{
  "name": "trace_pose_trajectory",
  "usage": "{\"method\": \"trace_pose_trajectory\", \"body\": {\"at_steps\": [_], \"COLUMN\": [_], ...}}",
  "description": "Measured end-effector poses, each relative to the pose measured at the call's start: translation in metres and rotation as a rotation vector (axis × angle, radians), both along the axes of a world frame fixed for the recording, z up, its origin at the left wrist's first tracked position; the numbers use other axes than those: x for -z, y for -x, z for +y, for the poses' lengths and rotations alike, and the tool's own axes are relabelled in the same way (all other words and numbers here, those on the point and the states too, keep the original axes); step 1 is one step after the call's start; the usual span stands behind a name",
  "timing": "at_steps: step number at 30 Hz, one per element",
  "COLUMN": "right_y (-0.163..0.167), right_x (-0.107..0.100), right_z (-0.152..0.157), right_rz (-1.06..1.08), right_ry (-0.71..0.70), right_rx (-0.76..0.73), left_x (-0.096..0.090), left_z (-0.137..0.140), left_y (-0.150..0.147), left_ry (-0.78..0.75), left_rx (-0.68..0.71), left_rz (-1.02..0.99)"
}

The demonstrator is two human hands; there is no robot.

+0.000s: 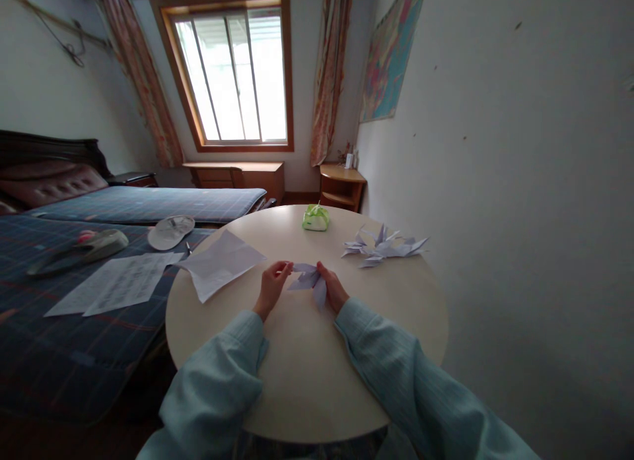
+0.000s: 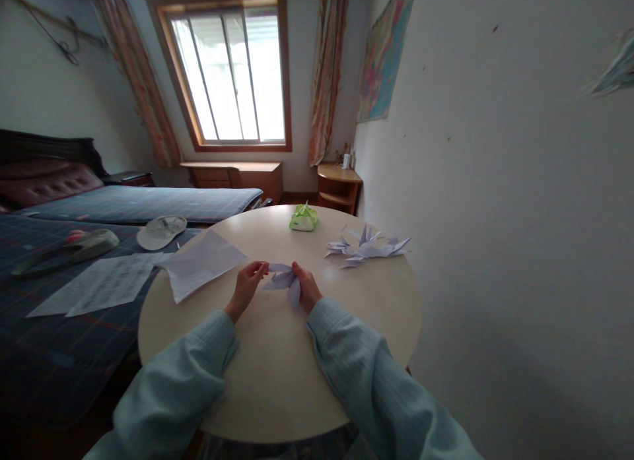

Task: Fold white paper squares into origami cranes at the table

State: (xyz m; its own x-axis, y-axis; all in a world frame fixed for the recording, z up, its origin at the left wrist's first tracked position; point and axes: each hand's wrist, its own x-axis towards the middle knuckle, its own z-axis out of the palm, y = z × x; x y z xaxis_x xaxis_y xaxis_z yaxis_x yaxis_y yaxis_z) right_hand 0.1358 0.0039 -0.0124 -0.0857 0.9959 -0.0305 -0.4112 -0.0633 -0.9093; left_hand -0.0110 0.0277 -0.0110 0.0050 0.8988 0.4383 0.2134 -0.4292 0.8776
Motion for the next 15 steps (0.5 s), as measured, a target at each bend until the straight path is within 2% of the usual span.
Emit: {"method": "trace_pose_trajectory", "body": {"at_steps": [5, 10, 15], "right_y": [0.0019, 0.0022, 0.0007], "right_x": [-0.0051, -0.0057, -0.0053], "right_z": [-0.0052, -0.0066, -0.0041], "right_rz": [0.05, 0.07, 0.083], "right_ry": [0.04, 0.012, 0.0], "right_rx": [-0.02, -0.018, 0.05], "left_x": [-0.0021, -0.0046, -0.0054], "left_z": [-0.0038, -0.0077, -0.0091], "left_y": [-0.0026, -0.0038, -0.004], "left_ry": [0.04, 0.081, 0.114], "left_rx": [0.081, 0.159, 0.22], "left_rz": [-0.017, -0.021, 0.016]}}
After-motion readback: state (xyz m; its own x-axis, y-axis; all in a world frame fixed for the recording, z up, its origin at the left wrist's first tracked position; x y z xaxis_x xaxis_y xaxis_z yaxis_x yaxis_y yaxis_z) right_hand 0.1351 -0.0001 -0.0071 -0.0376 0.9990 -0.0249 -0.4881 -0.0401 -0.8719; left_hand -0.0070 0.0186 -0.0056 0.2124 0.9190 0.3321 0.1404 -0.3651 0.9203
